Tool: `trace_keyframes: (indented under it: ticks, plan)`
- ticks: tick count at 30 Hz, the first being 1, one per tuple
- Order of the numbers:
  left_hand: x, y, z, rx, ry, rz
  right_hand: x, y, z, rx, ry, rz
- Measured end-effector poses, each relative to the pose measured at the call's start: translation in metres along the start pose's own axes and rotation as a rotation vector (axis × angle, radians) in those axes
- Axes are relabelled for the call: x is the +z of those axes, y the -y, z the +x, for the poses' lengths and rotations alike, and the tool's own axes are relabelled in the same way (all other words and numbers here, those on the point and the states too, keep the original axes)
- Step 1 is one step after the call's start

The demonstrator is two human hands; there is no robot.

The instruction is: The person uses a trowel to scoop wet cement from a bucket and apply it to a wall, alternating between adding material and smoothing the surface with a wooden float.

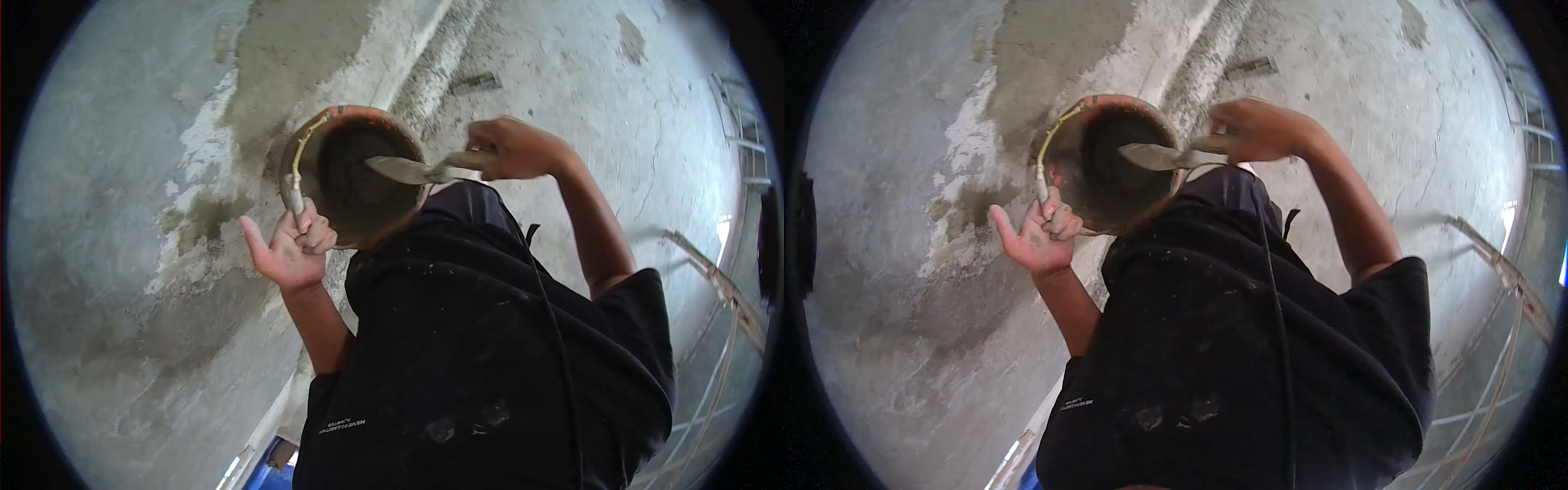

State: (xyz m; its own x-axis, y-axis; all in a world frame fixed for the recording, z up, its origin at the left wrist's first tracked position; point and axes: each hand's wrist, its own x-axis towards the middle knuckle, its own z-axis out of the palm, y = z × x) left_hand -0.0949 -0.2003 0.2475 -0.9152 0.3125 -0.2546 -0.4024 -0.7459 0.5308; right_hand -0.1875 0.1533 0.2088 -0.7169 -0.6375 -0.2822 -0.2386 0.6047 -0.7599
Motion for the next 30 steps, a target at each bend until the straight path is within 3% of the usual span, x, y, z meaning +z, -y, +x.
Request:
trace_keyframes:
  ticks: [3,5,7,8,10,14,17,19,20,22,23,25,27,29,30]
  plan:
    - [0.006,0.001,0.001,-0.025,-0.002,0.105,0.014,0.044,0.026,0.152,0.035,0.024]
    - [0.01,0.005,0.002,-0.056,-0.025,0.134,0.043,0.036,0.049,0.052,-0.004,-0.022]
    - [0.009,0.004,-0.002,-0.041,-0.055,0.142,0.071,0.022,0.08,-0.026,0.13,-0.095]
    - [0.006,0.002,-0.003,-0.057,-0.017,0.16,0.07,0.029,0.088,-0.014,0.127,-0.086]
    - [0.007,0.003,-0.004,-0.066,-0.061,0.209,0.066,0.045,0.101,0.099,0.353,-0.147]
    - [0.011,0.003,-0.006,-0.092,-0.114,0.295,0.088,0.044,0.133,0.124,0.396,-0.012]
    - [0.006,0.0,-0.01,-0.112,-0.107,0.345,0.108,0.039,0.155,-0.243,0.464,-0.234]
    - [0.004,-0.003,-0.013,-0.102,-0.094,0.342,0.098,0.058,0.142,-0.06,0.444,-0.015]
    - [0.004,-0.004,-0.015,-0.093,-0.071,0.34,0.094,0.059,0.141,-0.068,0.454,-0.017]
    - [0.008,-0.003,-0.018,-0.072,-0.129,0.338,0.087,0.054,0.139,0.052,0.648,0.362]
    - [0.009,-0.004,-0.019,-0.057,-0.174,0.339,0.086,0.048,0.138,0.041,0.656,0.353]
    - [0.006,-0.007,-0.024,-0.006,-0.175,0.321,0.086,0.029,0.134,0.011,0.709,0.714]
    - [0.0,-0.013,-0.025,0.075,-0.155,0.31,0.079,0.016,0.122,-0.034,0.716,0.816]
    - [-0.008,-0.017,-0.036,0.151,-0.381,0.178,0.068,0.003,0.104,0.006,0.689,0.926]
    - [-0.014,-0.018,-0.04,0.16,-0.319,0.131,0.066,-0.005,0.094,0.007,0.66,0.974]
